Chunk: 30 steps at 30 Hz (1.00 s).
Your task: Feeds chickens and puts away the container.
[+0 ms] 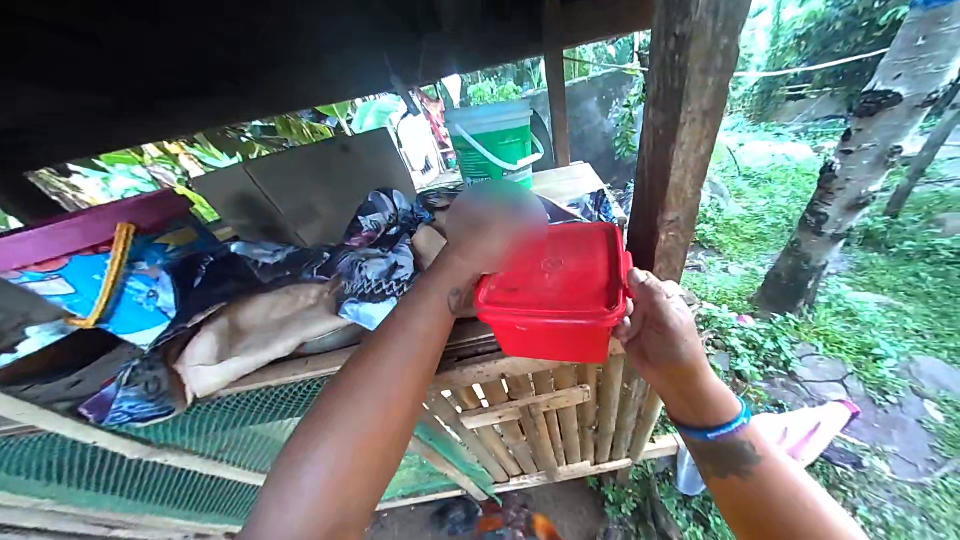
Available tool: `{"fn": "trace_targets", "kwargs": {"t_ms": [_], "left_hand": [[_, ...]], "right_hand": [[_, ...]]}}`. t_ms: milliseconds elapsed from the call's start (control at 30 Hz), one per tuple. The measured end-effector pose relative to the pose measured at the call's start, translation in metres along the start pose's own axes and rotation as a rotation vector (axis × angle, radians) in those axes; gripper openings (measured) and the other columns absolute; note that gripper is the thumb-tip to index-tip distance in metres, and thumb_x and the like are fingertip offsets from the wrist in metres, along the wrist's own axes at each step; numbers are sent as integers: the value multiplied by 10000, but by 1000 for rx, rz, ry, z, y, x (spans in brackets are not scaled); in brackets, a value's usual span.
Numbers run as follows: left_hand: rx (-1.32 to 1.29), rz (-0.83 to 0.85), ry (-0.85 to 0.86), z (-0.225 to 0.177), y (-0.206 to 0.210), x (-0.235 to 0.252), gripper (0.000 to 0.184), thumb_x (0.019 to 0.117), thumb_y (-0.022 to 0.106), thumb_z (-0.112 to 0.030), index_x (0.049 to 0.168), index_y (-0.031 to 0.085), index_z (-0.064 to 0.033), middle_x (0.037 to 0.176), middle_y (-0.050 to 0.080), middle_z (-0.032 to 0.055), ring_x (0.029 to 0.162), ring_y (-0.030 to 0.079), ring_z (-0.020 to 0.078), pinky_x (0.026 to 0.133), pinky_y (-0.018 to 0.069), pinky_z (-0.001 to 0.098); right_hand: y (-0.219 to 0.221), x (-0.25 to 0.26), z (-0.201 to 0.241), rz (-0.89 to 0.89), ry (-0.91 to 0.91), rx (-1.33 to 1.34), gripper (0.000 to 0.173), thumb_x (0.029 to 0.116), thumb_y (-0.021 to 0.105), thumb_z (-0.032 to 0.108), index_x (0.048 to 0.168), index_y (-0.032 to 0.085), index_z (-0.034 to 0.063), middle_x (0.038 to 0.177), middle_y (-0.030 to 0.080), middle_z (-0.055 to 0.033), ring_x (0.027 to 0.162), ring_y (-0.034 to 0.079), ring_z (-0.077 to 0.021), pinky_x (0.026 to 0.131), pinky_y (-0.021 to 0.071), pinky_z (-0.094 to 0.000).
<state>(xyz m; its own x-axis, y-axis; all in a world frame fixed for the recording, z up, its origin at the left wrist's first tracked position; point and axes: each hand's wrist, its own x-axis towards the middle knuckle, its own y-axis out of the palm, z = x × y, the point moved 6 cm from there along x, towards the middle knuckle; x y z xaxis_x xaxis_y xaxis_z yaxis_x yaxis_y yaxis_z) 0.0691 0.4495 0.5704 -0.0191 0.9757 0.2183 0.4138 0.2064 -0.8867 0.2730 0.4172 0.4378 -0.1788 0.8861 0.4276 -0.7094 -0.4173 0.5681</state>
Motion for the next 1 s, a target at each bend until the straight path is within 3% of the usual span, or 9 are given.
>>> {"fn": "trace_targets", "kwargs": {"t_ms": [167, 333, 433, 567, 633, 700, 767, 867, 1000], "left_hand": [[39, 21, 36, 1, 5, -2, 326, 1113, 446, -263, 1277, 667, -89, 1193, 692, 158, 1116, 657, 290, 993, 493, 542], [170, 44, 48, 2, 15, 4, 412, 1132, 360, -339, 1279, 650, -86, 1177, 694, 171, 1134, 660, 330, 978, 495, 599], [223, 80, 65, 0, 10, 9, 466, 1134, 345, -379, 1229, 671, -59, 1156, 688, 194, 1113, 658, 358, 960, 489, 623], [171, 69, 85, 3, 11, 7, 593, 1125, 286, -478, 1176, 704, -60, 1110, 704, 192, 1074, 673, 355, 934, 497, 643], [181, 18, 71, 0, 8, -1, 596, 1119, 295, -495, 1124, 709, -67, 1093, 702, 169, 1047, 680, 333, 908, 513, 627], [204, -23, 71, -4, 8, -9, 580, 1104, 323, -531, 1003, 686, -90, 918, 673, 131, 889, 669, 309, 779, 519, 595], [192, -29, 50, -6, 11, -13, 578, 1098, 337, -547, 950, 657, -90, 844, 637, 126, 825, 646, 308, 731, 505, 584], [109, -18, 18, -1, 8, -10, 623, 1118, 291, -507, 1104, 706, -42, 1034, 699, 194, 1017, 675, 357, 892, 504, 627], [-69, 40, -20, 13, 11, 2, 562, 1112, 372, -491, 1146, 713, -45, 1080, 702, 186, 1028, 673, 314, 920, 513, 579]], "right_hand": [[2, 1, 6, 35, 7, -42, 204, 933, 764, 260, 967, 621, 119, 729, 609, -27, 512, 526, -61, 488, 502, -215], [4, -2, 6, 32, 19, -131, 340, 858, 807, 240, 1082, 590, 106, 776, 648, -63, 572, 597, -92, 524, 535, -239], [7, -4, 7, 12, 2, -149, 333, 830, 759, 125, 1096, 565, 76, 819, 681, -92, 640, 664, -121, 555, 563, -256], [0, -9, 6, 71, 20, -188, 330, 864, 750, 159, 1104, 539, 77, 856, 687, -89, 672, 677, -133, 577, 583, -273], [-10, 1, 9, 87, 52, -281, 382, 893, 763, 336, 1096, 564, 81, 812, 681, -58, 630, 650, -121, 578, 577, -285], [-22, 20, 16, 57, 101, -474, 522, 934, 611, 599, 1108, 613, 107, 814, 675, -35, 672, 660, -134, 613, 581, -330], [-28, 39, 23, 13, 151, -654, 607, 985, 477, 691, 1075, 669, 122, 843, 691, -73, 706, 684, -194, 617, 590, -412], [-21, 59, 27, -24, 194, -724, 533, 1010, 511, 627, 1054, 708, 134, 837, 722, -89, 689, 703, -208, 590, 587, -414], [-16, 63, 20, -19, 220, -568, 370, 1046, 536, 449, 1032, 713, 124, 811, 710, -73, 666, 682, -168, 577, 575, -358]]}}
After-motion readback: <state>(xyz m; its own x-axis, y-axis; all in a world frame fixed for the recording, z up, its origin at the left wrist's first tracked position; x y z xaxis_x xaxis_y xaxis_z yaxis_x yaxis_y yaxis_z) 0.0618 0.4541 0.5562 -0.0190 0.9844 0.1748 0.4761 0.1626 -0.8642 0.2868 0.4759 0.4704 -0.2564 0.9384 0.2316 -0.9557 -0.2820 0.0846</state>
